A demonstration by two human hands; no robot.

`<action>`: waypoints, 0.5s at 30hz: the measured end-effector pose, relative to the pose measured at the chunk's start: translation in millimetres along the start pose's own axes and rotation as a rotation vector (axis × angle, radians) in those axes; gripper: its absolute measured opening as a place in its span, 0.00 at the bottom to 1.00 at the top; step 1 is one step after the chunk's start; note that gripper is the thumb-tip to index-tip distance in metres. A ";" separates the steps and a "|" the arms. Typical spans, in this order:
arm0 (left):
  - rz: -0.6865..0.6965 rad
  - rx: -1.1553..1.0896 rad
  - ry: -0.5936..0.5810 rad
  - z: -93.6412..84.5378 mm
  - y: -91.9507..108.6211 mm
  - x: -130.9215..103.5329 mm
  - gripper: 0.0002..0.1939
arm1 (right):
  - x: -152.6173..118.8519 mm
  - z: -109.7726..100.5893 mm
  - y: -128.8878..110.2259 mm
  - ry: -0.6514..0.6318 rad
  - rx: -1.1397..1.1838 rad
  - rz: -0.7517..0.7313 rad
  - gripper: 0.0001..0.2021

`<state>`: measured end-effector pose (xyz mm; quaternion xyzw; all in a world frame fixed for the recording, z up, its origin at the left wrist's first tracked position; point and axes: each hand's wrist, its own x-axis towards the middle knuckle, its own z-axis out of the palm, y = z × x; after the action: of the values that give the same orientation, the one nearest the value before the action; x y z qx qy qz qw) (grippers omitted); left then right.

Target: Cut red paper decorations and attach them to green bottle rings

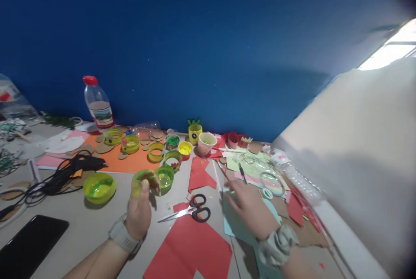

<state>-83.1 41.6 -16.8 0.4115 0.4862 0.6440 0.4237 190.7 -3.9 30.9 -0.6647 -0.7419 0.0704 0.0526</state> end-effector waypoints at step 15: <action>0.078 -0.069 -0.147 0.1 -1.4 -2.3 0.16 | 20.7 -0.1 46.3 0.178 0.110 0.229 0.15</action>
<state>-82.1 39.7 -18.4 0.4615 0.4150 0.6445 0.4465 233.7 21.6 22.7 -0.7448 -0.6486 0.0572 0.1462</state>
